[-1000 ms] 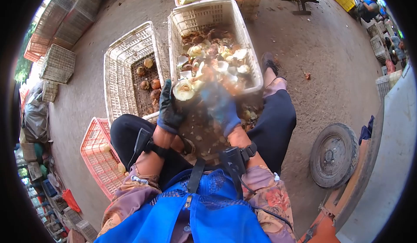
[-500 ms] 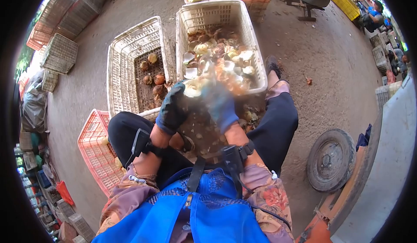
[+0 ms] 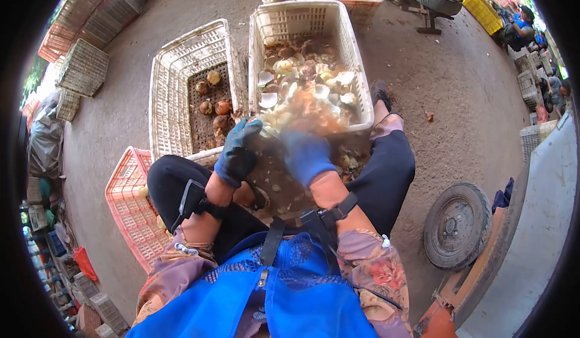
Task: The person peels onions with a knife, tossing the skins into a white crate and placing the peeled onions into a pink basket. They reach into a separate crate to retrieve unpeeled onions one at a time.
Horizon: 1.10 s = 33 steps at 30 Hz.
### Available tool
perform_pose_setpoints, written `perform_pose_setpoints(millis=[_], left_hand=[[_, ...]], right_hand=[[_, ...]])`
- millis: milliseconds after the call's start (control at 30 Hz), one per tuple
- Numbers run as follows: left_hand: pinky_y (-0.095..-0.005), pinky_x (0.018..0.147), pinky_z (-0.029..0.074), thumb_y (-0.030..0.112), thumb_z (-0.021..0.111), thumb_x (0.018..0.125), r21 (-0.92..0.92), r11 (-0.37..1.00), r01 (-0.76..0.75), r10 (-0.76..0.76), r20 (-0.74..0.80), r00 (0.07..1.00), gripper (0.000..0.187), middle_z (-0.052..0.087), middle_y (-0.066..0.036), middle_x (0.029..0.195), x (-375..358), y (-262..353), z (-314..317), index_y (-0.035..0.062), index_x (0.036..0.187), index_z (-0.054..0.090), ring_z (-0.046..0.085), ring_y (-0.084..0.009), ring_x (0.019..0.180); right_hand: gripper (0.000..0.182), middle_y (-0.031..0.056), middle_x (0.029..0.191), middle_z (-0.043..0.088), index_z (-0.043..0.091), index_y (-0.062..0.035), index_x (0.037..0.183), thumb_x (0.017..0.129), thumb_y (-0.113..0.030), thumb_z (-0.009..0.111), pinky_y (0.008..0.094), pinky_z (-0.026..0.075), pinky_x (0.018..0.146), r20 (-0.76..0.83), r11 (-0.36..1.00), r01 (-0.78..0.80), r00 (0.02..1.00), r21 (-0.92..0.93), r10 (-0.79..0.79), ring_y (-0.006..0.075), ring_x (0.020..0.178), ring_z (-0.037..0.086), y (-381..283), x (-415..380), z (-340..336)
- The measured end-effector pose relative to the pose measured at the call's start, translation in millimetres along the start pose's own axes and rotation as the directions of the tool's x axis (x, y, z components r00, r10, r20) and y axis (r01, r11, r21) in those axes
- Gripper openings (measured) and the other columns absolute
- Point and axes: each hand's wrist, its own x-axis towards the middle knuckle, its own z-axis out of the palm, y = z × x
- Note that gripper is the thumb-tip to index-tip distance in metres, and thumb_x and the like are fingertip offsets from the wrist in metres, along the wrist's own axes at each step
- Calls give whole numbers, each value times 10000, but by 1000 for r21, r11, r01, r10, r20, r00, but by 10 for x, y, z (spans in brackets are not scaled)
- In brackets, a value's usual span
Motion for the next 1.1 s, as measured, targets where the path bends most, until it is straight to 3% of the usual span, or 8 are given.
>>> perform_pose_setpoints(millis=[167,367,467,600,700,800,900,1100], left_hand=[[-282,676,492,-58,665,786,162,969,-187,168,123,978,227,608,-45,915,-67,-207,27,25,993,621,604,-158,817],[-295,642,525,-51,723,736,-302,937,177,-182,14,983,209,584,-52,873,-78,-173,210,24,902,620,623,-199,769],[-305,717,570,2,695,754,224,974,-27,-7,148,989,272,603,-61,927,-18,-11,92,19,1010,608,649,-207,822],[-348,831,576,102,619,774,-518,797,311,-318,78,945,439,629,-106,1052,28,113,105,15,1199,555,658,-229,943],[-374,916,550,117,600,816,-670,672,315,-377,57,924,478,628,-122,1154,48,55,65,14,1277,523,639,-255,1047],[-401,993,506,108,588,899,-121,992,26,-33,-54,998,422,618,-139,1207,73,-98,119,39,1308,511,628,-277,1076],[-408,976,509,106,593,895,-102,995,9,-21,-116,993,452,612,-142,1215,61,-129,191,56,1336,504,623,-280,1082],[-341,900,538,94,623,883,-175,971,162,-153,63,986,460,639,-87,1142,85,5,183,8,1322,513,638,-201,1026]], right_hand=[[251,151,945,653,580,-139,1028,789,-155,655,475,531,664,-89,968,164,979,-190,-184,363,836,674,158,43,101],[331,138,940,662,593,-164,1088,766,-175,669,455,539,667,-47,960,186,979,-208,-200,340,840,678,405,145,205],[284,136,913,681,616,-152,1072,795,-193,660,451,543,660,18,958,184,983,-222,-184,346,797,679,400,229,5],[207,159,873,693,644,-98,1035,854,-199,634,440,544,646,-40,939,33,998,-341,-50,360,744,674,638,324,-244],[225,138,813,698,663,-50,1007,931,-258,624,372,530,587,-245,994,-90,964,68,104,284,641,663,975,354,-1],[279,108,971,701,653,-17,1141,918,-183,640,344,528,772,178,452,-286,947,845,267,200,871,647,883,119,96],[310,108,1098,677,623,-10,1225,948,-147,596,275,507,777,50,585,-85,996,806,76,131,942,613,465,-39,149],[393,-6,991,658,597,-44,1303,950,-210,644,211,502,654,-123,68,111,972,991,199,60,784,612,66,88,237]])
